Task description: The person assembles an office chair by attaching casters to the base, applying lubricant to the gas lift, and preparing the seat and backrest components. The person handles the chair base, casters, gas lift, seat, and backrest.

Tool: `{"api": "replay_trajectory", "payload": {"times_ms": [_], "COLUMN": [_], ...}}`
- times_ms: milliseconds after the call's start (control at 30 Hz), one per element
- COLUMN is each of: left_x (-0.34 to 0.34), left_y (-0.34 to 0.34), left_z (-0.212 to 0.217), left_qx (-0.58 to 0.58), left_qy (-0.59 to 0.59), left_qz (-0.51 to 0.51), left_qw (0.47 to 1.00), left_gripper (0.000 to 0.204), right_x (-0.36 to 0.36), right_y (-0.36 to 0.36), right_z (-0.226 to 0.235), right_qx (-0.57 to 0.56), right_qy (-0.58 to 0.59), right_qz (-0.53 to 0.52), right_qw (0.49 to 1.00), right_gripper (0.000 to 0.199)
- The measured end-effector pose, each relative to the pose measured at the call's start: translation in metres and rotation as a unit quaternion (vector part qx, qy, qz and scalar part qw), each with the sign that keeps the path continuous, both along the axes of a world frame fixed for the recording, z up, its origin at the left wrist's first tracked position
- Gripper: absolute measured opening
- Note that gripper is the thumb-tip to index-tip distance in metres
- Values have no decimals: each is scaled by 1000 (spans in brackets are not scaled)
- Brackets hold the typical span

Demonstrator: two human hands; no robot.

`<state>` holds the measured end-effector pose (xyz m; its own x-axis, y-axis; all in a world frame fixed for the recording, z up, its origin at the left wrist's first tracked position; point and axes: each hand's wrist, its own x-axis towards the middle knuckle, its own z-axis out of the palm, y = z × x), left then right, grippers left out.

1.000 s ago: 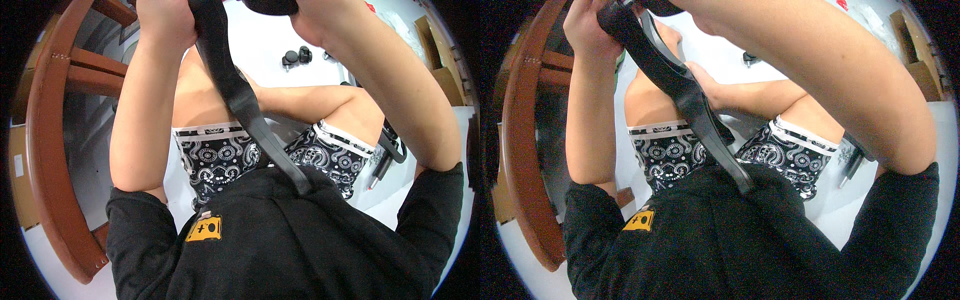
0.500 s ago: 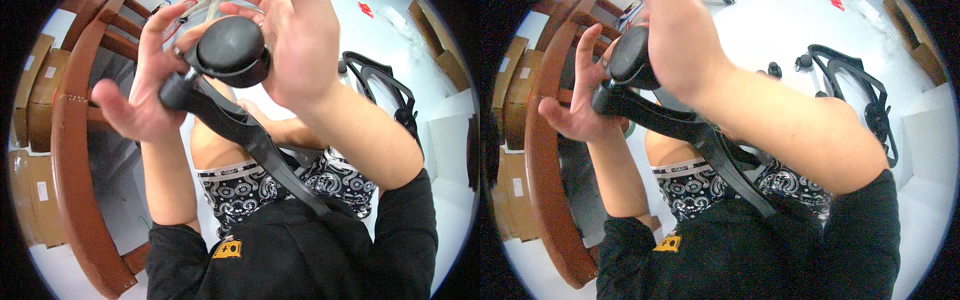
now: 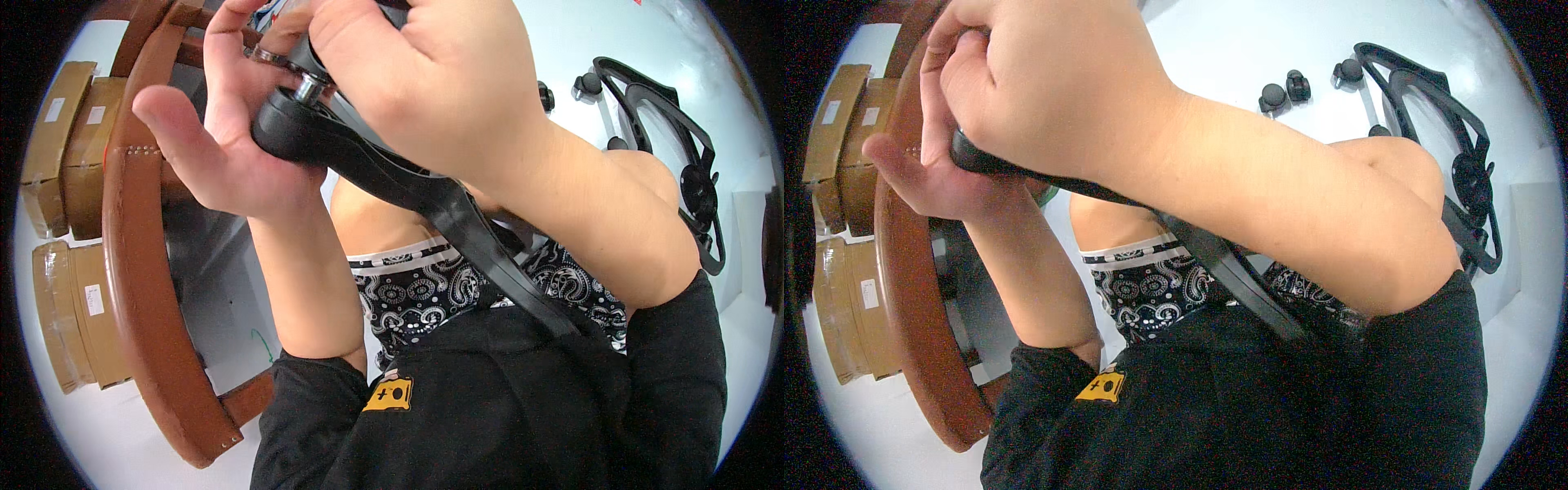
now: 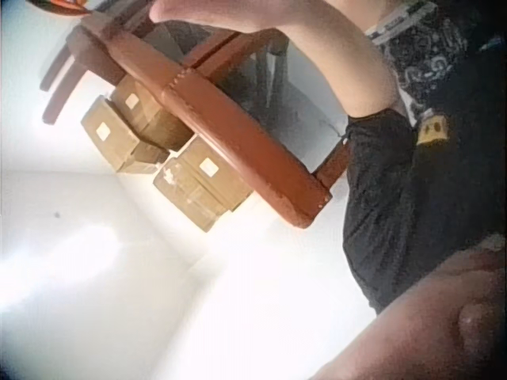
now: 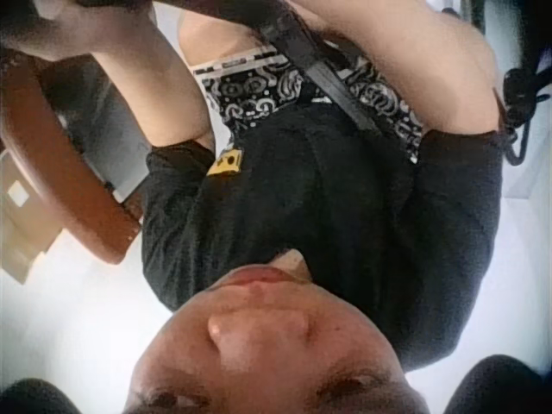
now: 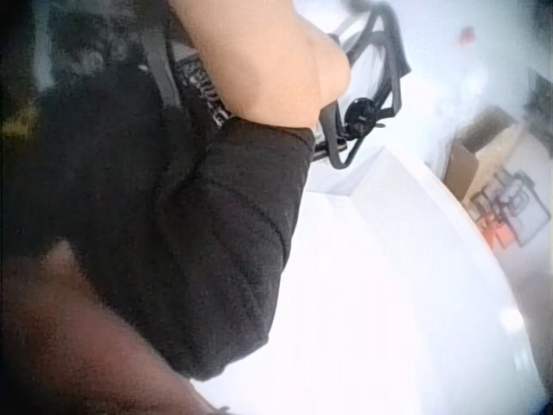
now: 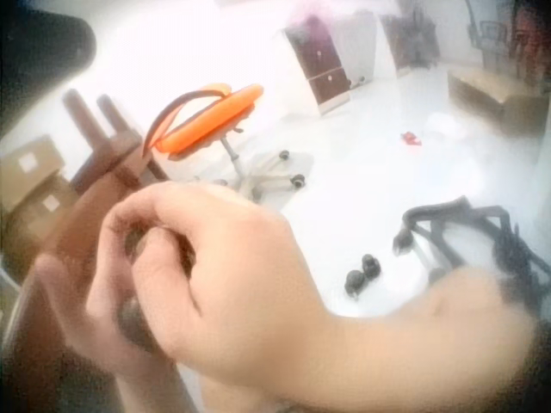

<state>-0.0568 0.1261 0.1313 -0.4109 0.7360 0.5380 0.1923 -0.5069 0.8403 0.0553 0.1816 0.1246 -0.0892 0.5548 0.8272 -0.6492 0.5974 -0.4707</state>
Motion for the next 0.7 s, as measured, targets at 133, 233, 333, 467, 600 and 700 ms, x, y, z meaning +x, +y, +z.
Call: {"api": "replay_trajectory", "payload": {"times_ms": [133, 233, 333, 467, 600, 700], "left_x": [-4, -5, -7, -15, -24, -24], "left_y": [-4, -7, -6, -2, -3, -6], "left_z": [0, 0, -1, 1, 9, 8], "left_qx": [-17, -19, 1, -3, 7, 0], "left_qy": [47, -32, 15, 22, -142, -165], "left_qz": [34, -14, 46, 83, -308, -343], "left_qw": [998, 999, 999, 996, 941, 925], "left_gripper": [96, 87, 82, 70, 66, 66], "right_x": [-11, -11, -15, -20, -5, -18], "right_y": [4, 6, 5, 3, -7, -5], "right_z": [-6, -8, -7, -3, -8, -11], "right_qx": [89, 76, 19, -3, -16, -2], "right_qy": [135, 54, -30, 110, 89, 42], "right_qz": [-29, -95, -44, 68, -45, -88], "right_qw": [986, 991, 998, 992, 995, 995], "right_gripper": [18, 19, 20, 20, 19, 19]}}
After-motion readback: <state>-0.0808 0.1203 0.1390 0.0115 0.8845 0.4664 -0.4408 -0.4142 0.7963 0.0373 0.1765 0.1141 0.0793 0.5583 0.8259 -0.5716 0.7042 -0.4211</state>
